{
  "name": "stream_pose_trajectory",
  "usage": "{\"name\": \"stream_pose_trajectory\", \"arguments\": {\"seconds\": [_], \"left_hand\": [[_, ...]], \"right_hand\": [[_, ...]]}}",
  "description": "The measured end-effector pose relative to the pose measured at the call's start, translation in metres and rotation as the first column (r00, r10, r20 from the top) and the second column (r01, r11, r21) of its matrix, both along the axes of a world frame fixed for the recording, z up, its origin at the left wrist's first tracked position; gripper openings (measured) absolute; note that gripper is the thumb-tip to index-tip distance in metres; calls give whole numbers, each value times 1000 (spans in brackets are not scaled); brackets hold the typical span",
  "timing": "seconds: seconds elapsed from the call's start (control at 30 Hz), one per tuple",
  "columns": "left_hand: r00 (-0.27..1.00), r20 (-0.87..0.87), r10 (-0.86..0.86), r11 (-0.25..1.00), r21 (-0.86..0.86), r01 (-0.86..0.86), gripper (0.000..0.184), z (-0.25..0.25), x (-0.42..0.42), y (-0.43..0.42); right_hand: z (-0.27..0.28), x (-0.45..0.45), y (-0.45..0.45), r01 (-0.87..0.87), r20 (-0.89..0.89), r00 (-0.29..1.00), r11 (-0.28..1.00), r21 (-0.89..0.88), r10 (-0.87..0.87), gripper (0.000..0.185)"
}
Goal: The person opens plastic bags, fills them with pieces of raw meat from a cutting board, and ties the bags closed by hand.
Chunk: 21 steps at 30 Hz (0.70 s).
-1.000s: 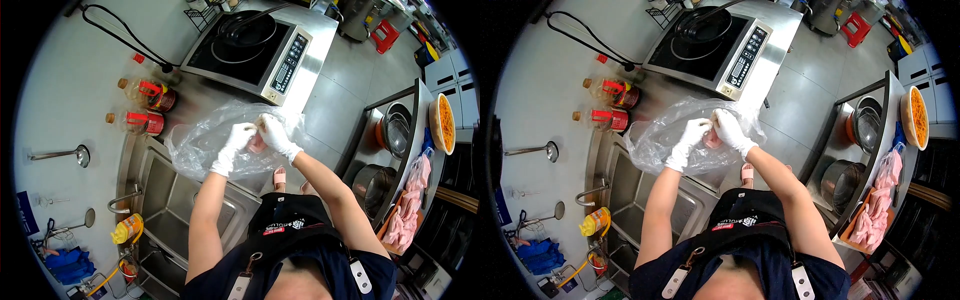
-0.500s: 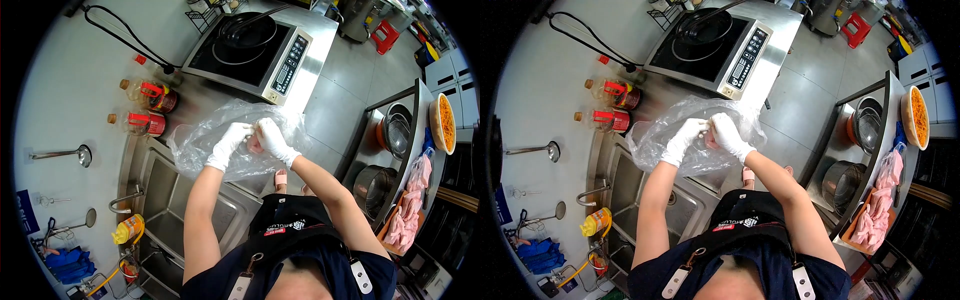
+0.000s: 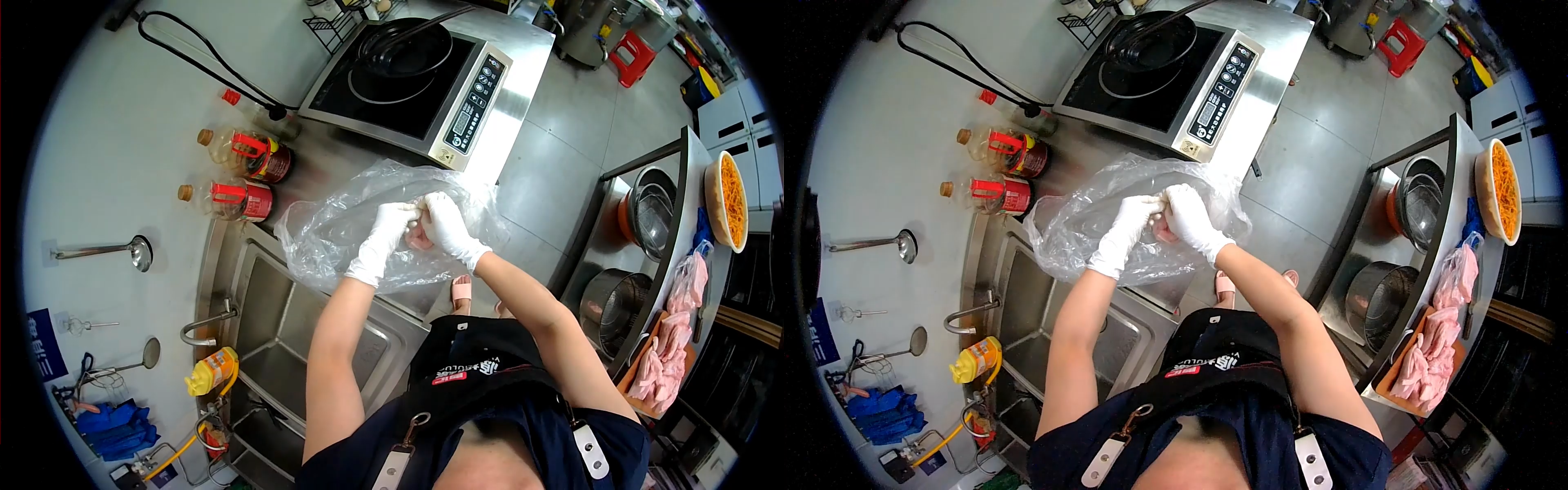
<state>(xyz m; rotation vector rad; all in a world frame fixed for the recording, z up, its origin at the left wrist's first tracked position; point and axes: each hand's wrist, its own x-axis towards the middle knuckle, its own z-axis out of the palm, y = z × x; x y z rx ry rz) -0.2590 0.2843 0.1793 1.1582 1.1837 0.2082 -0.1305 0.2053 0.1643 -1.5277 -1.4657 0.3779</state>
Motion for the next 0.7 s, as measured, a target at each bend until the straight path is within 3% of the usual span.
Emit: {"name": "stream_pose_trajectory", "arguments": {"seconds": [0.1, 0.2, 0.3, 0.4, 0.53, 0.57, 0.6, 0.63, 0.67, 0.7], "left_hand": [[999, 17, 37, 998, 50, -37, 8, 7, 1, -6], [1000, 27, 11, 975, 222, -16, 6, 17, 4, -13], [993, 90, 72, 959, 267, -94, 10, -9, 2, -9], [999, -41, -7, 861, 508, 27, 17, -16, -5, -2], [961, -277, 15, 746, 643, 174, 17, -6, -7, -3], [955, -295, 10, 741, 644, 191, 20, -6, -8, -4], [950, -312, -1, 734, 646, 212, 22, -7, -10, -3], [968, -251, 5, 767, 622, 157, 28, -16, -17, -1], [982, -187, 4, 798, 593, 109, 33, -22, -24, 2], [984, -179, -6, 750, 650, 123, 45, -1, -26, -5]], "right_hand": [[1, -1, 1, 4, -8, 1000, 1000, -7, -4, 14], [4, -1, 3, 12, -23, 1000, 1000, 2, -12, 12], [8, 0, 3, 7, -55, 998, 1000, -11, -7, 11], [24, 7, -3, -61, -69, 996, 991, -117, 53, 11], [29, 7, -3, -92, -96, 992, 985, -148, 79, 13], [29, 7, -4, -131, -246, 965, 980, -152, 91, 12], [32, 8, -6, -164, -390, 916, 975, -149, 95, 11], [40, 13, -10, -332, -629, 764, 924, -189, 146, 11], [48, 19, -14, -471, -833, 544, 858, -206, 99, 11], [56, 25, -17, -570, -941, 338, 790, -226, -26, 13]]}}
